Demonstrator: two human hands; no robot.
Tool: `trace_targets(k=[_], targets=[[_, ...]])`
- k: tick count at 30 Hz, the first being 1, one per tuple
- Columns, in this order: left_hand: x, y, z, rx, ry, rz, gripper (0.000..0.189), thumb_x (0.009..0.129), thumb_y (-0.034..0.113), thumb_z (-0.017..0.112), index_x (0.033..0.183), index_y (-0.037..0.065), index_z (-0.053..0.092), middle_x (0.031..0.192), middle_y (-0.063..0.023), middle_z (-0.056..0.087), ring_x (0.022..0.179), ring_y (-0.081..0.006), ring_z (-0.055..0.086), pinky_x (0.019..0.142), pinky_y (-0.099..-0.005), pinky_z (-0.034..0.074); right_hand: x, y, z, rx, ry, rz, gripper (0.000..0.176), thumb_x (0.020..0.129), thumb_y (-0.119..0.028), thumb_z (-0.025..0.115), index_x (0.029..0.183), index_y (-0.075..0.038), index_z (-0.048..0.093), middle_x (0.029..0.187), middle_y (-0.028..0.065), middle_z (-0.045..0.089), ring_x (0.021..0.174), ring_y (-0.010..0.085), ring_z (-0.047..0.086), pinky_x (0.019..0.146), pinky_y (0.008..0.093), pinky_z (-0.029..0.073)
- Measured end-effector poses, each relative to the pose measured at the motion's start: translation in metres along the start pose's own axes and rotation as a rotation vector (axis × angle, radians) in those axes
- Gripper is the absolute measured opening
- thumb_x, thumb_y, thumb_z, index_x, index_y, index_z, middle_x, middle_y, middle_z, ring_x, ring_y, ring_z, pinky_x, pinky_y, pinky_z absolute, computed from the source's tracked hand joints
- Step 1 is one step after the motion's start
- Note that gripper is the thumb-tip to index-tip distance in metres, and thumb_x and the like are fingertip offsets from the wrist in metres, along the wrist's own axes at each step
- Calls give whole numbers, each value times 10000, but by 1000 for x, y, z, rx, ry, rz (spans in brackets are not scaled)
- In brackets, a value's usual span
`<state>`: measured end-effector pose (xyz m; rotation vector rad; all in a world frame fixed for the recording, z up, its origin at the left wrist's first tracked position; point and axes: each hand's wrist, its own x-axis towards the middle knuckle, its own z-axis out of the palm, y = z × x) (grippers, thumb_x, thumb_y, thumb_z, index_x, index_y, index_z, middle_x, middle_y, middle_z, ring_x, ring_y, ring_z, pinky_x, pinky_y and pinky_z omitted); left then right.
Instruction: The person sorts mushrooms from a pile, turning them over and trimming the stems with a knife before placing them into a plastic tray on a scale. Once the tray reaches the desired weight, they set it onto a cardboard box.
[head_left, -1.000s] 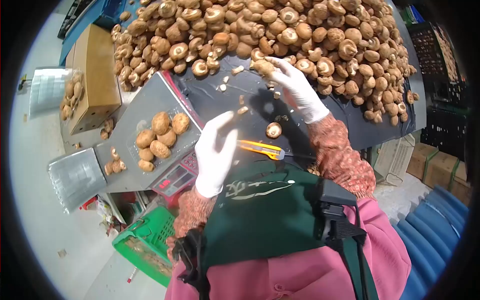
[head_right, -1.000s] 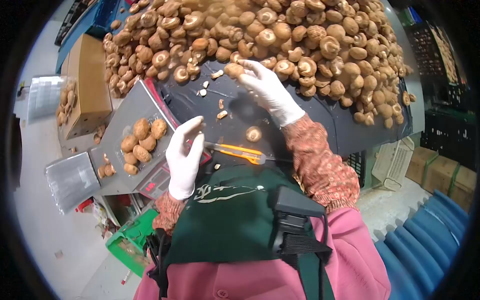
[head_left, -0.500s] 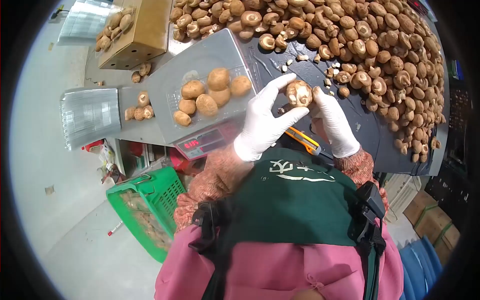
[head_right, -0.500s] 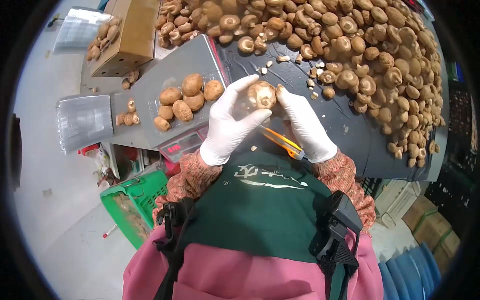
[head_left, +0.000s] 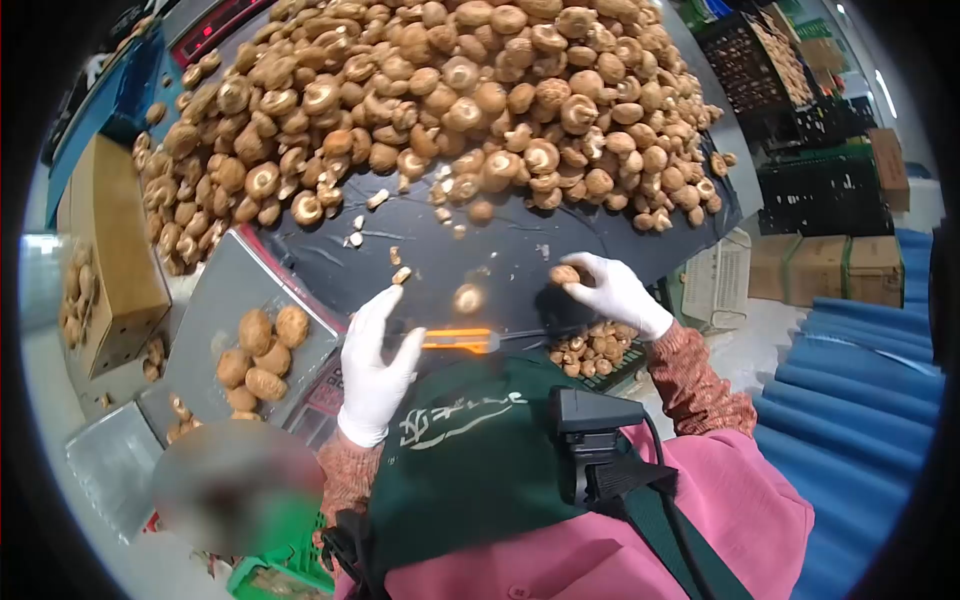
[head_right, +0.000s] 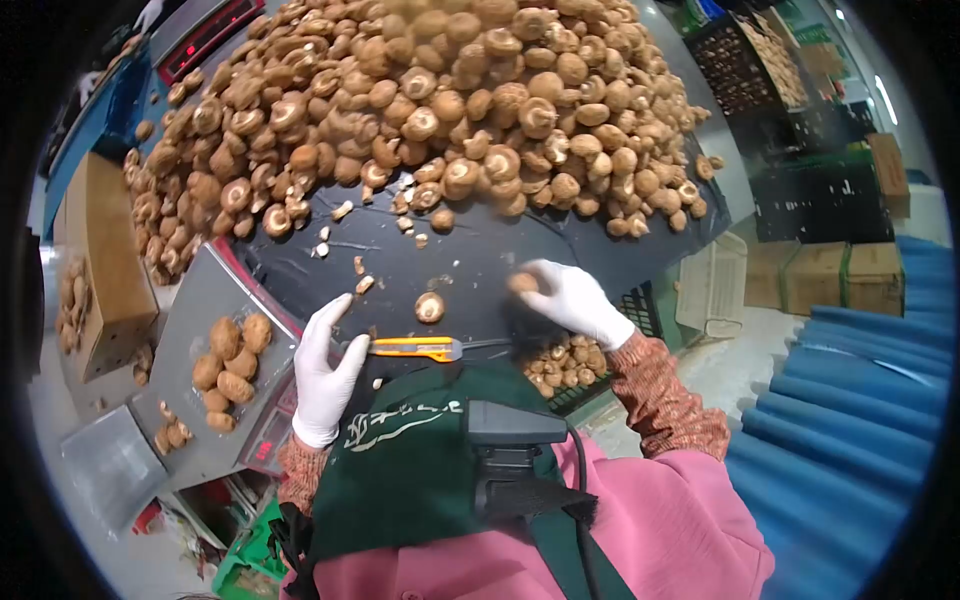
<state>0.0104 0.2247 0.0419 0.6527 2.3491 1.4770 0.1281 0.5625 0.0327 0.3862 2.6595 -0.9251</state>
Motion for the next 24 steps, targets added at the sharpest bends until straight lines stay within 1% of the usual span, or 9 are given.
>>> trace_targets(k=[1,4,7,9,11,13,16,20,24], targets=[[3,-3,3,3,2,13,467,837,-2,687,1292,-22,586,1282,-161,614,1212,-281,586,1055,-359,428,-7,13,-5,-352,51,-26,346,878,-292,689,1128,-55,660,965,139,715,898,310,689,842,408,530],[5,-4,12,-24,-54,-9,452,845,-3,681,1288,-17,590,1282,-162,614,1189,-273,600,1000,-339,470,-18,26,-26,-711,-327,91,282,851,-288,716,1036,-84,656,903,105,688,830,301,662,764,401,519],[10,2,19,45,-127,50,435,854,11,679,1282,-2,599,1274,-157,620,1165,-270,610,977,-328,485,16,22,-25,-501,331,-206,234,819,-251,734,983,-111,643,907,92,660,850,268,643,764,363,500],[10,7,21,69,-157,42,431,856,24,678,1279,-3,599,1265,-159,627,1170,-275,609,1003,-346,471,54,-8,-44,-601,558,-197,239,771,-200,733,975,-119,639,917,72,638,884,266,622,784,360,487],[11,10,21,76,-166,46,429,857,34,679,1276,-6,598,1262,-165,631,1178,-282,608,1020,-356,459,106,-10,-57,-664,854,-358,319,738,-155,712,1047,-117,643,958,67,634,934,262,606,841,384,469],[10,10,22,86,-157,47,428,856,34,680,1274,-7,597,1265,-167,629,1179,-287,609,1018,-356,461,153,-9,-68,-690,972,-447,411,735,-119,675,1143,-105,633,1031,76,637,1009,277,596,948,435,440],[5,8,21,98,-117,28,423,863,29,677,1276,-8,596,1255,-160,632,1151,-261,619,992,-345,476,198,5,-72,-829,866,-419,446,762,-97,621,1208,-87,614,1113,72,638,1156,288,553,1092,479,353],[-2,3,23,16,-36,-90,424,843,81,727,1249,12,626,1223,-176,650,1133,-331,620,997,-407,478,198,0,-76,-561,858,-443,537,776,-229,738,1285,-128,598,1136,75,629,1166,269,536,1122,471,307],[2,0,28,-5,-19,-137,379,876,92,703,1239,9,634,1220,-174,652,1146,-320,621,996,-388,481,171,-19,-68,554,571,-398,535,916,-200,690,1397,-55,506,1269,129,594,1168,253,571,1034,390,455]])
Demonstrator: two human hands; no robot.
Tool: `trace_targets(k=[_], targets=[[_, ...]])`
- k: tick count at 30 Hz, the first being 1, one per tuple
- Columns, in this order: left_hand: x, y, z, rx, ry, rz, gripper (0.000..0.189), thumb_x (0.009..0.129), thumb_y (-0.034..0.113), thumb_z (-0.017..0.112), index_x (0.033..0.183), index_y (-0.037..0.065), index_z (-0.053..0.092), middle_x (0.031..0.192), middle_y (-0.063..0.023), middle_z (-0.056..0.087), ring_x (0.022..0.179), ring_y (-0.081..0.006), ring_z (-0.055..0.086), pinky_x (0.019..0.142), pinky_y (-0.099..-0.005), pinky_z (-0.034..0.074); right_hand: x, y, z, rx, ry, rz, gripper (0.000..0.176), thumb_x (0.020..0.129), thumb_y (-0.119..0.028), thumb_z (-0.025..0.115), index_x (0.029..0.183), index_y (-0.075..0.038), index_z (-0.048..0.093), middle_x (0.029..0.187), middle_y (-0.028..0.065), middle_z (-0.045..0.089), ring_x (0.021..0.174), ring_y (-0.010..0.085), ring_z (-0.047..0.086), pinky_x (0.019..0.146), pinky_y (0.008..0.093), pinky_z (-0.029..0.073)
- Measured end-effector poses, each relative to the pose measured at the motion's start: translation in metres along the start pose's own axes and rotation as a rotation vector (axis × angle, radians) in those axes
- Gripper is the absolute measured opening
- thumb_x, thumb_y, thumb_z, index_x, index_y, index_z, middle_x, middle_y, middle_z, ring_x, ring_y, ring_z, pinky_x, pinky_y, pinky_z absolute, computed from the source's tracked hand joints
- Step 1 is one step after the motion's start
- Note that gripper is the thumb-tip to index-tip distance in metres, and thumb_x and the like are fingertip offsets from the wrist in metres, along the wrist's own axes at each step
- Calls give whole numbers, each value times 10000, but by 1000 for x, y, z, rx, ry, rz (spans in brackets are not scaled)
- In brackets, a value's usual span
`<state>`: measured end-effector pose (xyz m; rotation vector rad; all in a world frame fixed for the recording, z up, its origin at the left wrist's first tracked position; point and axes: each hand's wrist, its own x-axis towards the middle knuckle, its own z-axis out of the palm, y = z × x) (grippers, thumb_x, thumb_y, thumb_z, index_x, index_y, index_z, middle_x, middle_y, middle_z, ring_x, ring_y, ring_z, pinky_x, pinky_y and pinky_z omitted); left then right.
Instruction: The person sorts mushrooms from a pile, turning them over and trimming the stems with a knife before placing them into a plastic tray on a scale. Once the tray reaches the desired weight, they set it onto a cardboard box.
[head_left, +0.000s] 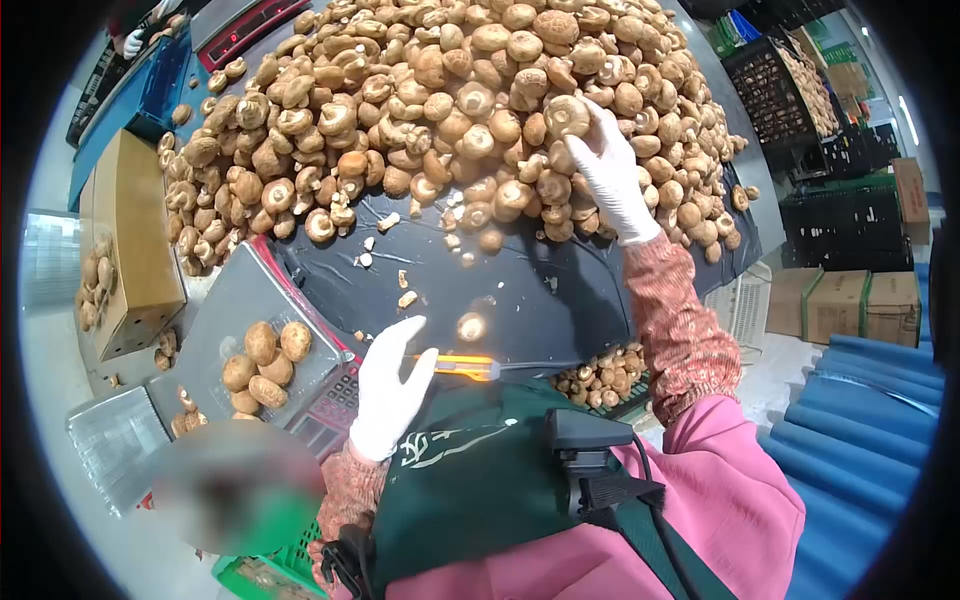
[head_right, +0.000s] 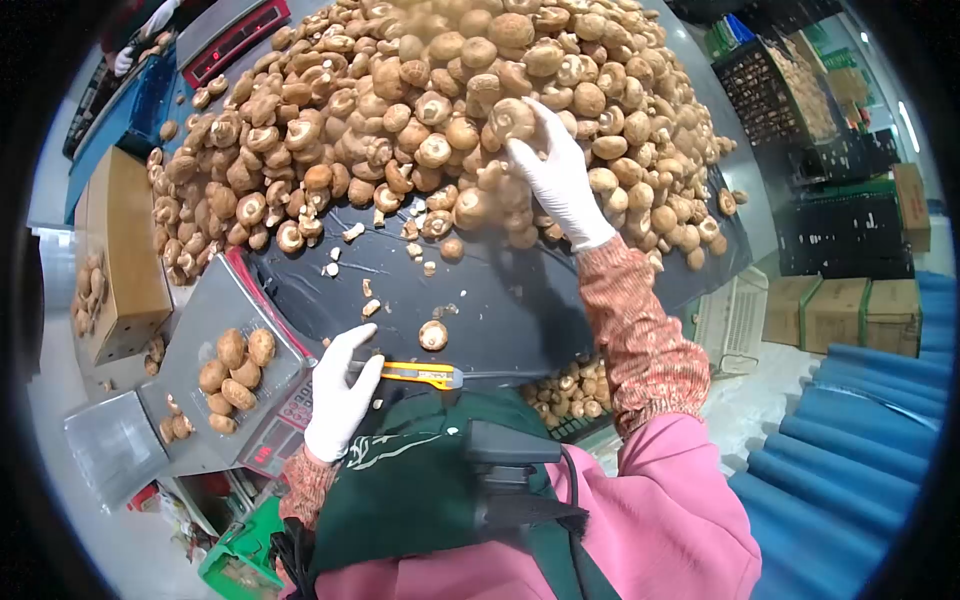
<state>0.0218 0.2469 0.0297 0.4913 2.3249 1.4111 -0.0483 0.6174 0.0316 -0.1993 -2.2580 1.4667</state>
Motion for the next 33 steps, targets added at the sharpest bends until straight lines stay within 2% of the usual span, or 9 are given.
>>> trace_targets(k=[2,6,13,16,19,22,27,28,33], targets=[[7,10,3,-25,-37,4,377,881,96,699,1242,15,634,1215,-169,657,1146,-316,624,997,-392,481,-11,-18,1,685,-116,279,593,959,-188,656,1453,18,401,1343,122,562,1201,230,576,1029,382,479],[30,27,6,-97,-148,57,371,914,17,640,1282,-8,601,1212,-117,662,1123,-183,632,983,-319,491,-38,-39,10,967,-213,378,627,931,-159,672,1455,32,387,1354,133,553,1230,235,566,1065,372,454],[56,56,19,-933,-172,-185,652,991,266,621,1508,2,326,1451,-176,474,1145,-219,601,937,-365,523,-91,-99,37,339,-335,277,587,845,-92,722,1385,-38,496,1291,84,566,1204,177,552,1001,317,475],[56,39,22,-886,-145,-196,582,1007,292,590,1478,23,380,1326,-136,555,1046,-208,628,846,-346,547,-103,-102,41,55,-519,-11,580,861,-74,704,1400,-58,492,1294,99,567,1202,200,561,972,325,495],[45,28,19,-969,-136,-286,438,1008,210,572,1390,22,468,1211,-146,629,934,-212,664,776,-330,549,-93,-85,39,191,-313,215,515,849,-98,730,1333,-68,558,1234,109,629,1122,203,625,934,309,514],[33,23,16,-1020,-135,-338,441,1012,212,562,1396,20,459,1213,-155,624,938,-220,664,771,-323,551,-59,-60,31,-72,-22,110,289,907,-103,662,1192,-57,658,1120,90,702,947,154,674,843,269,533],[28,22,12,-1009,-113,-359,416,1028,203,541,1406,52,451,1231,-157,610,944,-211,657,730,-332,564,13,-44,27,-200,98,-36,305,893,-91,665,1195,-50,657,1083,97,699,931,176,678,800,290,551],[29,21,12,-996,-111,-347,413,1029,206,542,1403,56,453,1234,-157,608,945,-210,656,727,-335,566,34,-18,28,-311,195,-262,296,871,-71,671,1165,-40,659,1055,120,687,920,226,682,791,321,551],[30,20,8,-1014,-107,-309,387,1017,160,550,1383,48,496,1208,-102,602,996,-173,646,786,-314,588,105,13,17,-783,413,-347,383,817,-281,724,1145,-97,652,1031,105,661,1017,293,603,881,426,450]])
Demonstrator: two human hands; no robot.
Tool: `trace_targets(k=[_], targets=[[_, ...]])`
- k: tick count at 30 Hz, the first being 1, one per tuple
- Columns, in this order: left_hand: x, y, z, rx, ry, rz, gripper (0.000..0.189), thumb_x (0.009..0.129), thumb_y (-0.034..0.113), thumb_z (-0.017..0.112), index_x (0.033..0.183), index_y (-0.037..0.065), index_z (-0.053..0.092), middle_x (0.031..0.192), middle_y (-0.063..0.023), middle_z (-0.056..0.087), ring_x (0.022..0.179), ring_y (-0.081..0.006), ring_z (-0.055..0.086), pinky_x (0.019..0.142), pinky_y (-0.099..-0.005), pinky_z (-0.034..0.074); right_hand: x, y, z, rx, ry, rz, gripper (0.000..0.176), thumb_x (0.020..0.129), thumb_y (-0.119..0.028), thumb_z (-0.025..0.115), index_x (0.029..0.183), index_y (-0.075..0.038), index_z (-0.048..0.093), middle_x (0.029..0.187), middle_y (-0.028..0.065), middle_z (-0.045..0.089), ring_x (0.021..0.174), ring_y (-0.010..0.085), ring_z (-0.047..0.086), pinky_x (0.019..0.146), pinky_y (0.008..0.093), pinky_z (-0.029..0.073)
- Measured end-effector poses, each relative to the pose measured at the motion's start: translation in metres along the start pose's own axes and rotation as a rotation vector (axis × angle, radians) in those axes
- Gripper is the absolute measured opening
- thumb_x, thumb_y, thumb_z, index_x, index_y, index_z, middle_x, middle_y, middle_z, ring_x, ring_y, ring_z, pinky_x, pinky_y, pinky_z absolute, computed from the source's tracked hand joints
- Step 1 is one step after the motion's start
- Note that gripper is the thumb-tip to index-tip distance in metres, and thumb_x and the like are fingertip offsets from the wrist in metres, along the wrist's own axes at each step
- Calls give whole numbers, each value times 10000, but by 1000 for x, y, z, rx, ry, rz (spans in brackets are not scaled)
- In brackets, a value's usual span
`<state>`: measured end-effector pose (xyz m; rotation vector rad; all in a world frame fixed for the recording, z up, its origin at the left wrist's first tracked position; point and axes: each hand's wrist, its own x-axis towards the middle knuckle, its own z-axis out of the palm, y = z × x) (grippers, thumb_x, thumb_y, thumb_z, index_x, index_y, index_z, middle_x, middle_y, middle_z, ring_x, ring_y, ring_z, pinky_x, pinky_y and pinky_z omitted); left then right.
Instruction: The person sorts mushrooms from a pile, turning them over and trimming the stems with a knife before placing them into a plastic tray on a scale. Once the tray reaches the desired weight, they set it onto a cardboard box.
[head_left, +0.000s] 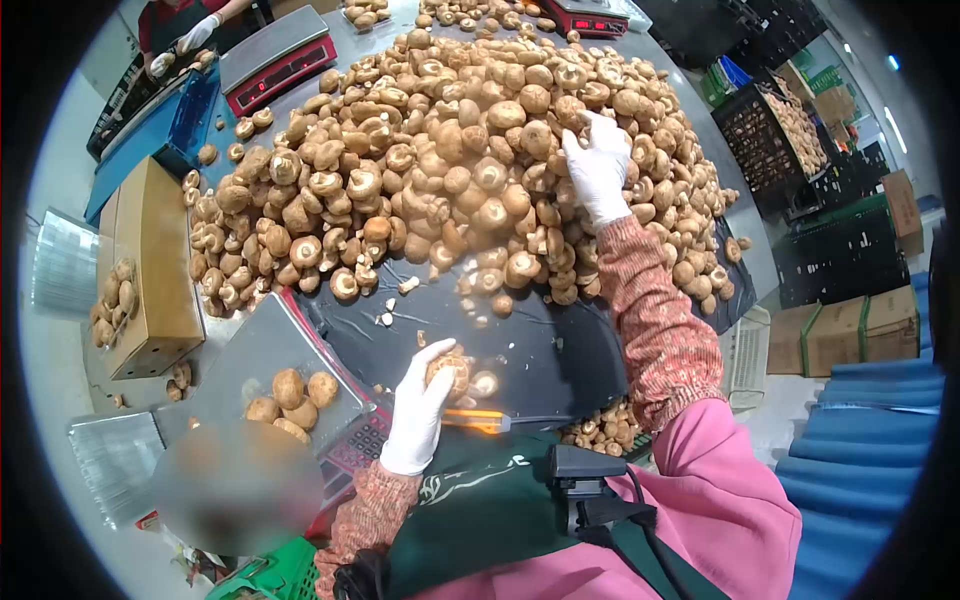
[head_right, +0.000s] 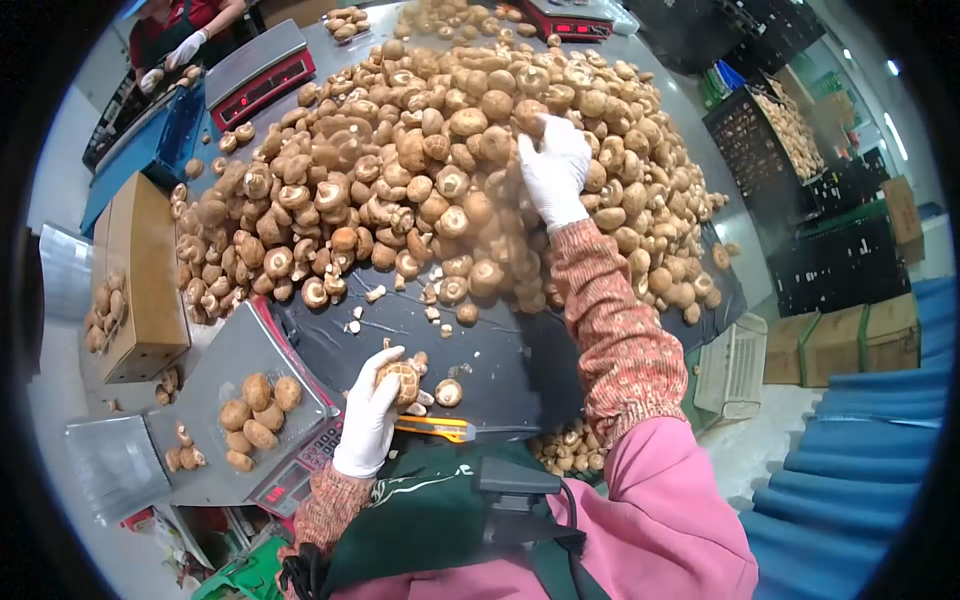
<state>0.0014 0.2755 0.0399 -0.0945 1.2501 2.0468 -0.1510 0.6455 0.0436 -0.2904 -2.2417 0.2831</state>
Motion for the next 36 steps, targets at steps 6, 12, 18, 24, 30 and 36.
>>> trace_targets(k=[6,12,18,24,30,36], targets=[[3,-6,-10,85,29,8,435,991,119,567,1404,14,478,1310,-112,555,1129,-160,581,944,-307,512,30,21,15,-380,-233,-28,597,797,-472,709,1234,-71,643,1107,124,672,1135,299,557,994,452,388],[6,-10,-13,58,-63,138,666,951,153,643,1514,52,303,1302,-154,553,1098,-228,622,881,-359,550,6,-31,-52,1486,-519,710,437,986,-313,633,1251,34,608,1174,179,679,1043,322,684,948,397,534],[-3,6,0,-81,-61,97,623,960,259,661,1451,5,374,1313,-166,573,1092,-236,638,841,-344,556,-50,-94,-94,1634,-657,1111,540,1009,-387,572,647,12,609,1140,284,665,1091,442,653,982,514,527],[-5,6,-17,-310,-82,114,661,1017,574,431,1385,25,463,1338,-212,564,1165,-354,612,978,-471,520,-94,-136,-113,1558,-902,767,465,982,-315,611,1324,-7,551,1268,123,625,1196,242,601,1005,392,500],[-23,23,-4,-975,-69,-1,855,950,752,303,1485,87,370,1518,-186,402,1415,-413,351,1153,-609,263,-132,-184,-131,856,-812,-47,670,742,-111,802,1355,-35,542,1300,129,602,1190,256,592,1039,359,458],[-39,24,-24,-1012,-150,48,730,978,706,330,1460,163,403,1482,-193,447,1364,-424,426,1079,-629,358,-139,-199,-140,873,-780,-81,612,751,-77,785,1322,-27,567,1272,144,619,1175,260,603,1013,344,462]])
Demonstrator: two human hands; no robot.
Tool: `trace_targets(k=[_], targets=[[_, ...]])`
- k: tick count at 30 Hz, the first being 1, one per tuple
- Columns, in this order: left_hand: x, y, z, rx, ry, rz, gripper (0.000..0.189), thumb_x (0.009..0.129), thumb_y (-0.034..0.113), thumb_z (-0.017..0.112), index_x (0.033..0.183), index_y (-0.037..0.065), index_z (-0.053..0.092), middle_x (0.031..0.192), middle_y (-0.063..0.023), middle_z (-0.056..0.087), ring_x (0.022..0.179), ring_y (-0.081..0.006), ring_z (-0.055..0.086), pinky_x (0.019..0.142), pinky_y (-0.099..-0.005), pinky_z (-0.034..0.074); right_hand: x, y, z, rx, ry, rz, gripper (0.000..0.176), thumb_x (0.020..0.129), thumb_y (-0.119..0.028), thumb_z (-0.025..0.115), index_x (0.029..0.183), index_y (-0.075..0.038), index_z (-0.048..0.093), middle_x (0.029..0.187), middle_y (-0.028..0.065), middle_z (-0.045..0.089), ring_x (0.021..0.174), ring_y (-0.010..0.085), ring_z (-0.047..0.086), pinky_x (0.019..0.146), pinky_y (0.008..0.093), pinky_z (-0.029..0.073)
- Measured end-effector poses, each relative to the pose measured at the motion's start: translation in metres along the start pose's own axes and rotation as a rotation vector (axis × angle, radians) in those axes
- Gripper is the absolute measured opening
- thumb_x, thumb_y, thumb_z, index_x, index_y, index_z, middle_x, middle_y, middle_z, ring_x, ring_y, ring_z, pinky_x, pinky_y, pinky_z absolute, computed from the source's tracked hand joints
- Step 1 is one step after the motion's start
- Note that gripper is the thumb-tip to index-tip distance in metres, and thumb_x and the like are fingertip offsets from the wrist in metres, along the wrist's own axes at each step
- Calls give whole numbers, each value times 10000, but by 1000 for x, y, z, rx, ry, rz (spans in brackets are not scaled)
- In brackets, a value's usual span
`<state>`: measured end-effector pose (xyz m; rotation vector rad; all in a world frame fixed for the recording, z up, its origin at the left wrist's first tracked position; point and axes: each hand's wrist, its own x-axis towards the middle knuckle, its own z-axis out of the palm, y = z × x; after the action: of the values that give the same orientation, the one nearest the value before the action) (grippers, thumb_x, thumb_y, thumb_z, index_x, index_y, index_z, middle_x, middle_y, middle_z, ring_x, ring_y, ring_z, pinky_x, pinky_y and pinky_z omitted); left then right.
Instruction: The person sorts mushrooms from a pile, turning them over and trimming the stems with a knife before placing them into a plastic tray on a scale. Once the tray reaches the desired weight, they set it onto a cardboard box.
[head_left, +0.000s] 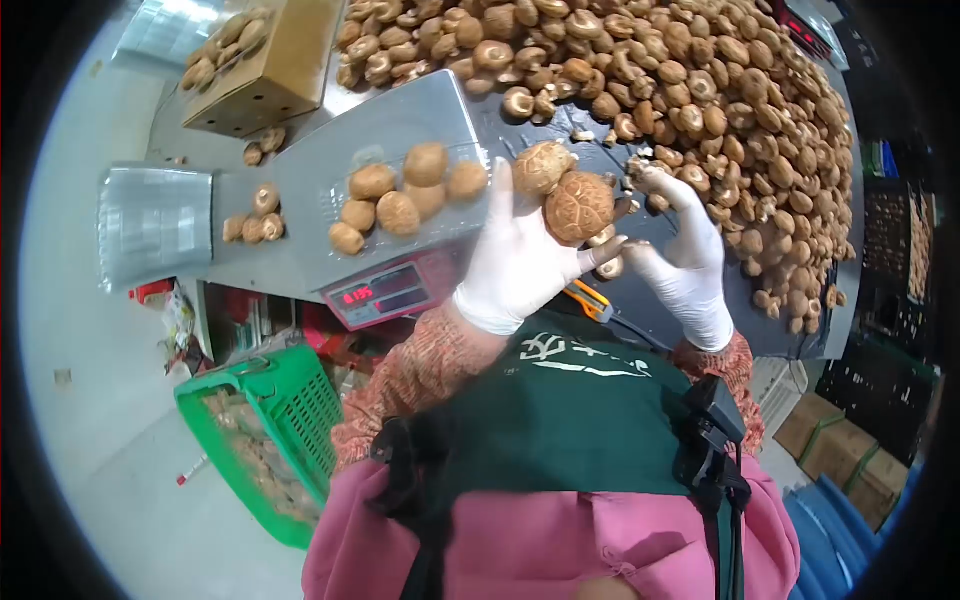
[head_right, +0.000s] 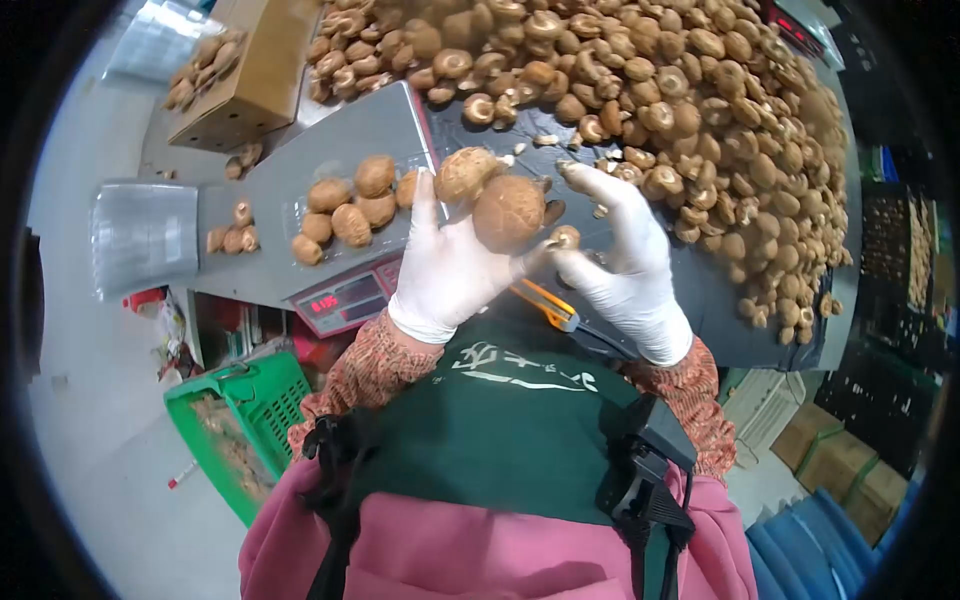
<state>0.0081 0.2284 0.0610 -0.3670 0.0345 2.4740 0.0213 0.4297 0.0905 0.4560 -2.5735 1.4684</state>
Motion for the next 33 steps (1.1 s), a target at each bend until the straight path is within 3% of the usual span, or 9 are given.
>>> trace_targets(k=[7,12,16,17,21,25,28,29,33], targets=[[-14,18,-1,38,7,81,720,982,674,389,1436,116,424,1424,-197,494,1320,-423,478,1021,-615,443,-3,-16,14,52,-46,192,554,779,-30,744,1307,-16,580,1243,134,627,1132,249,621,949,357,504],[-19,11,2,68,23,99,679,991,632,423,1412,101,450,1367,-164,535,1279,-361,522,1037,-575,448,4,-19,33,-333,45,-168,683,647,-214,859,1258,-59,597,1258,130,612,1157,315,561,1020,430,413],[-14,10,-7,-15,56,73,583,998,555,477,1352,93,515,1312,-138,574,1255,-317,542,1070,-503,440,3,-26,46,-409,93,-165,740,619,-238,874,1270,-59,571,1276,136,601,1187,329,550,1026,440,420],[-15,9,-8,31,83,97,696,944,575,562,1405,58,499,1486,-182,447,1373,-374,420,1181,-525,291,0,-25,50,-282,98,-104,726,627,-190,873,1271,-55,566,1260,140,611,1148,330,578,983,423,458],[-14,13,1,33,24,186,626,890,390,656,1381,36,499,1482,-220,430,1421,-365,353,1205,-518,245,-15,-18,54,-61,181,-30,688,643,-30,852,1264,-39,556,1217,150,633,1017,333,649,838,367,543],[-23,21,-9,414,-103,174,553,935,278,593,1397,12,444,1361,-186,539,1337,-313,471,1134,-563,352,-13,-7,38,-409,325,-410,583,627,92,723,1179,-57,614,1170,171,643,969,308,661,780,369,549],[-27,14,-21,401,-57,-132,591,942,340,613,1394,-2,443,1313,-164,570,1255,-276,546,1034,-488,475,-15,-13,30,-422,150,-447,434,653,-82,723,1085,-74,681,1145,148,659,1002,323,663,820,394,556],[-27,6,-22,522,-134,-182,665,938,425,648,1397,-9,443,1227,-116,609,1113,-211,617,877,-357,547,-18,-12,28,-420,58,-432,430,668,-122,716,1095,-82,688,1133,147,665,1022,328,664,843,404,559],[-33,-2,-9,879,-22,1,766,863,389,780,1410,-27,443,1211,-76,633,1026,-128,623,825,-264,519,-33,-6,37,-307,199,-428,403,683,35,716,1076,-31,656,1153,191,658,992,356,670,841,406,561]])
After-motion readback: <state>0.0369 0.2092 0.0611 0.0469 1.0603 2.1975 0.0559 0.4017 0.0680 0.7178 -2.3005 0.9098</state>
